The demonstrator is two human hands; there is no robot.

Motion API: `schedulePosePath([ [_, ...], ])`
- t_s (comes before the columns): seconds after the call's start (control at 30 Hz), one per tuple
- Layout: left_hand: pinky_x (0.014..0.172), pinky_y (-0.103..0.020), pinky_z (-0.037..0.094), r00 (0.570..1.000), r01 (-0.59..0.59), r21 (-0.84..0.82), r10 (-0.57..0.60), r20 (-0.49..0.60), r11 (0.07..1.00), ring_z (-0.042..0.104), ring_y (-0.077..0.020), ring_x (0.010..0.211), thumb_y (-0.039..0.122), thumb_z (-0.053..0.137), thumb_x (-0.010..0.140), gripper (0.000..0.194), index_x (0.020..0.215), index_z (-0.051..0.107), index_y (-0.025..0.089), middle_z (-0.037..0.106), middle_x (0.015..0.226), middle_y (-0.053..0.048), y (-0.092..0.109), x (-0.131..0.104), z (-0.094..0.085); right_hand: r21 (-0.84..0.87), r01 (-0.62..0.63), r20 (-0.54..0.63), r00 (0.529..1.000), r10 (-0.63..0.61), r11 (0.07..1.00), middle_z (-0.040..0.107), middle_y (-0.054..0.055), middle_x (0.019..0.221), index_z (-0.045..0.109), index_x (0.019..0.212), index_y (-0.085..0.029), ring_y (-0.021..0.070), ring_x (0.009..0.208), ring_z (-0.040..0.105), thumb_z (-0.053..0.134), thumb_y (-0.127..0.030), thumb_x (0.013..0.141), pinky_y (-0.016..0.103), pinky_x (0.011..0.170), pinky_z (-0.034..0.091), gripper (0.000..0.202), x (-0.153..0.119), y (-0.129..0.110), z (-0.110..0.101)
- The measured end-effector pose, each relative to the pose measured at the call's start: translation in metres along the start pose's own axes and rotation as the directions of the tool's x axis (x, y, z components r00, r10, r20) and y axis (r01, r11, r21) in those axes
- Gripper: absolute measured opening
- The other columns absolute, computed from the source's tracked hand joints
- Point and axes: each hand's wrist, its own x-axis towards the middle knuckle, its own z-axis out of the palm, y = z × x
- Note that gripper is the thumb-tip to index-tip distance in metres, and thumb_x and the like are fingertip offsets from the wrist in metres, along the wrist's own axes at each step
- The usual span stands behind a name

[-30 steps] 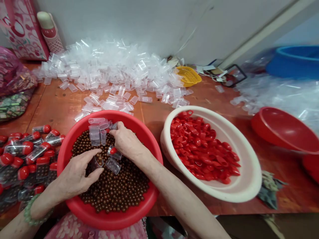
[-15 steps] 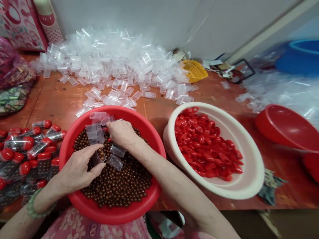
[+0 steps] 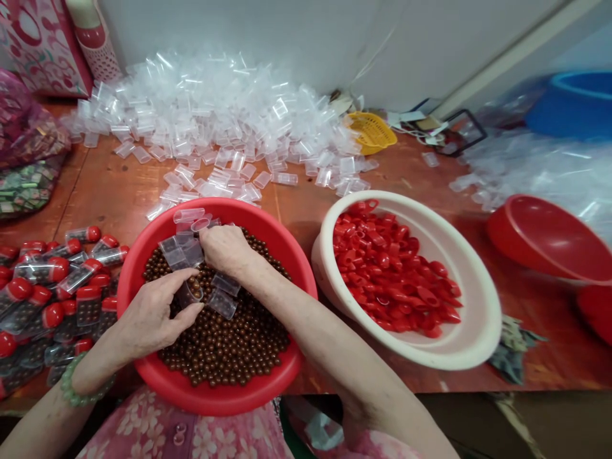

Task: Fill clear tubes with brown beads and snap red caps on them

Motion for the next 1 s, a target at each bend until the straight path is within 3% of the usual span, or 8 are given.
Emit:
schedulePosePath([
  [0.17,0.096,-0.046,0.054,1.0,-0.016,-0.017,0.016,-0.006,1.0,0.066,-0.0292,0.109,0.025,0.056,0.085,0.045,0.126,0.054,0.005,0.067,0.119,-0.018,-0.001,-0.003,0.0,-0.023,-0.039,0.005,0.999,0.039,0.999,0.073,0.015,0.094,0.065,0.098,-0.013,0.0272,0.087,0.069,0.046,-0.031,0.089,0.032,0.069,0.045,0.028,-0.041,0.022,-0.028],
  [0.3,0.1,-0.045,0.051,1.0,-0.022,-0.031,0.021,-0.019,0.999,0.063,-0.0279,0.114,0.026,0.053,0.089,0.045,0.129,0.05,0.005,0.065,0.124,-0.018,-0.003,-0.004,0.001,-0.098,-0.106,0.2,0.972,0.124,0.99,0.072,0.011,0.081,0.066,0.089,-0.016,0.0258,0.077,0.069,0.05,-0.031,0.088,0.03,0.06,0.039,0.022,-0.078,0.045,-0.042],
  [0.4,0.103,-0.044,0.049,1.0,-0.013,-0.041,0.012,-0.023,0.999,0.06,-0.0269,0.118,0.024,0.051,0.091,0.045,0.131,0.048,0.004,0.062,0.127,-0.019,-0.006,-0.003,0.002,-0.106,-0.097,0.266,0.956,0.122,0.99,0.073,0.01,0.084,0.068,0.089,-0.018,0.0263,0.079,0.07,0.054,-0.03,0.087,0.03,0.059,0.039,0.019,-0.081,0.046,-0.039],
  [0.57,0.106,-0.046,0.047,1.0,0.008,-0.06,-0.009,-0.017,0.998,0.057,-0.0275,0.122,0.021,0.05,0.09,0.045,0.131,0.047,0.004,0.06,0.129,-0.02,-0.007,-0.002,0.003,-0.008,0.051,0.166,0.985,-0.049,0.999,0.072,0.008,0.098,0.066,0.107,-0.022,0.0226,0.092,0.068,0.048,-0.018,0.088,0.027,0.067,0.044,0.027,-0.049,0.021,-0.018],
  [0.67,0.107,-0.047,0.045,1.0,0.019,-0.099,-0.019,-0.006,0.995,0.056,-0.0281,0.123,0.021,0.051,0.089,0.046,0.131,0.046,0.004,0.059,0.131,-0.021,-0.007,-0.002,0.004,-0.018,0.068,0.153,0.986,-0.065,0.998,0.068,0.012,0.1,0.067,0.103,-0.017,0.0249,0.083,0.068,0.049,-0.013,0.084,0.03,0.063,0.045,0.027,-0.037,0.012,-0.005],
  [0.8,0.103,-0.047,0.046,0.996,0.087,-0.206,-0.091,-0.011,0.975,0.059,-0.0273,0.117,0.021,0.055,0.086,0.047,0.13,0.047,0.008,0.061,0.126,-0.019,-0.003,-0.001,-0.001,0.019,0.056,0.063,0.996,-0.057,0.998,0.063,0.014,0.108,0.067,0.098,-0.016,0.022,0.081,0.066,0.045,-0.019,0.089,0.031,0.068,0.046,0.024,-0.043,0.022,0.002],
  [0.9,0.09,-0.04,0.052,0.986,0.166,-0.392,-0.162,0.044,0.905,0.065,-0.0223,0.096,0.024,0.06,0.082,0.039,0.119,0.051,0.013,0.066,0.105,-0.011,0.004,-0.002,-0.007,0.247,0.093,-0.112,0.991,-0.067,0.965,0.065,0.009,0.1,0.066,0.089,-0.017,0.0188,0.082,0.063,0.051,-0.024,0.089,0.029,0.074,0.046,0.016,-0.056,0.037,0.004],
  [1.0,0.083,-0.033,0.053,0.99,0.141,-0.603,-0.094,0.109,0.785,0.064,-0.0182,0.09,0.027,0.062,0.082,0.033,0.111,0.051,0.016,0.064,0.099,-0.007,0.011,-0.004,-0.012,0.501,0.113,-0.159,0.987,-0.037,0.858,0.064,0.001,0.073,0.061,0.077,-0.019,0.0157,0.068,0.059,0.056,-0.028,0.087,0.027,0.064,0.044,0.014,-0.067,0.047,0.012],
])
